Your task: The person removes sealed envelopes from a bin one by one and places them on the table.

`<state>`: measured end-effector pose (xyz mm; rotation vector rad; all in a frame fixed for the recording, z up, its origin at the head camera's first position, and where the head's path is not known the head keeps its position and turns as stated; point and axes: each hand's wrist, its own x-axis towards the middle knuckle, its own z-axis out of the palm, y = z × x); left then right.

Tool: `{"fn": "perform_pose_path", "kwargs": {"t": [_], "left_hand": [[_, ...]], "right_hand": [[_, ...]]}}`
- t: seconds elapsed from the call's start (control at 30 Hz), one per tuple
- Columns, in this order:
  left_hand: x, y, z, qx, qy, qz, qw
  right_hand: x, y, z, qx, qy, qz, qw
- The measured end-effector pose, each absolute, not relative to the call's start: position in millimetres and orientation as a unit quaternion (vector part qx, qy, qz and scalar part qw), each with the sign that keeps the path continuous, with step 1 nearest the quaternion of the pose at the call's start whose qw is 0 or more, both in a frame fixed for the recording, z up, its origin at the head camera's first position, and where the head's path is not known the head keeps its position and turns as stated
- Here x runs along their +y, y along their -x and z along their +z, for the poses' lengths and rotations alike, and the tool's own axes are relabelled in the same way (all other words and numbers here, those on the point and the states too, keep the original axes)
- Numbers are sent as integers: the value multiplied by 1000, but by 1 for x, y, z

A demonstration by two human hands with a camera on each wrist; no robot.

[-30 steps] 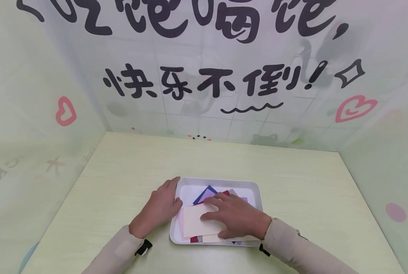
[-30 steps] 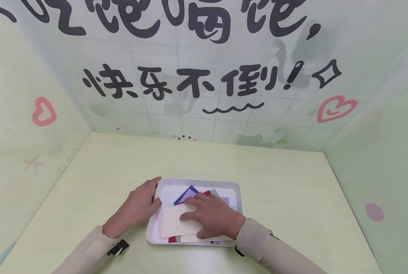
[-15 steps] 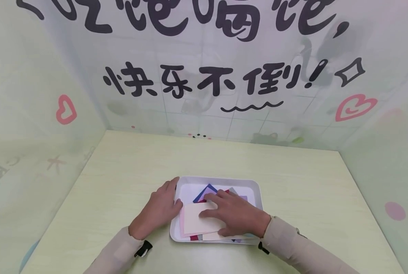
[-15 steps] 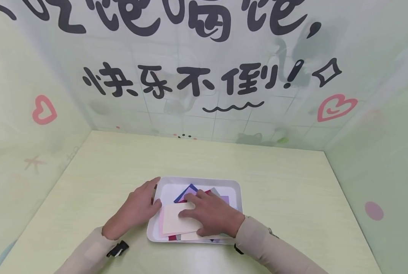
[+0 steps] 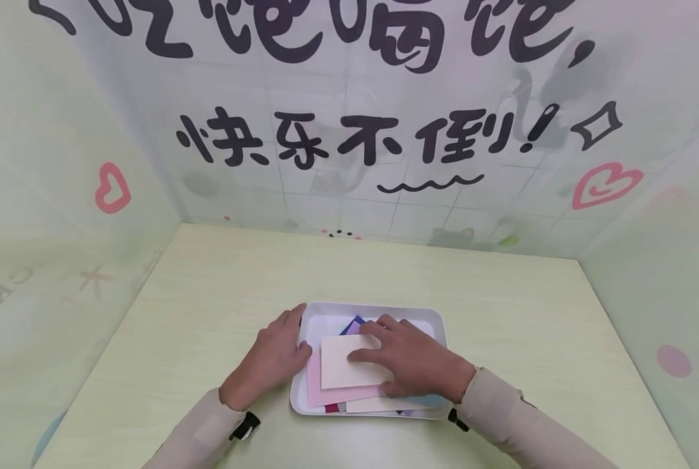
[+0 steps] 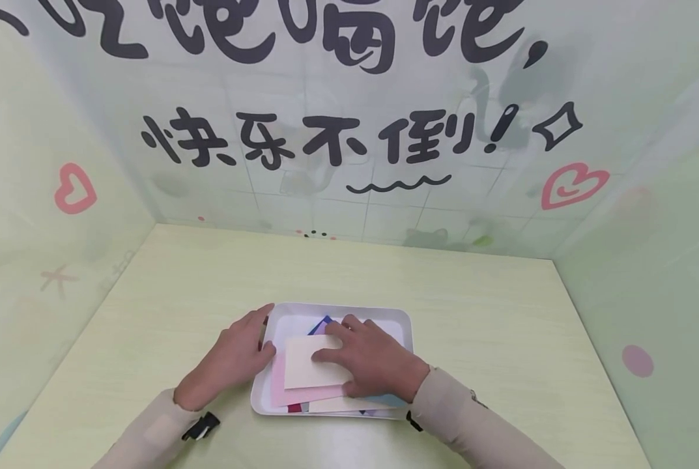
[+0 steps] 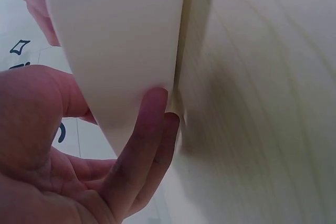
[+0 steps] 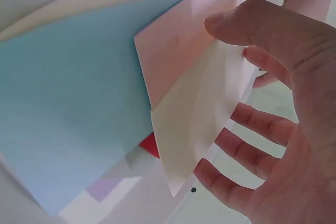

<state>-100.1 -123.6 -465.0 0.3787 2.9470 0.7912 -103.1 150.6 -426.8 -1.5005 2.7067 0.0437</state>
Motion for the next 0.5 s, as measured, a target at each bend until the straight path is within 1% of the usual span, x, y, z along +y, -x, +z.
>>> {"fn": "perform_pose_path", "kwargs": {"t": [0.2,0.37,0.5], "left_hand": [[-123,99,-465,956,-128,262,33],[-122,100,-465,956,-128,261,33],[-121,100,-465,957,-118,260,45]], "right_hand": [[162,109,-417,885,466,-1,14],[172,117,-414,889,458,-12,-11],[181,124,-411,892,450,-32,-29]]}}
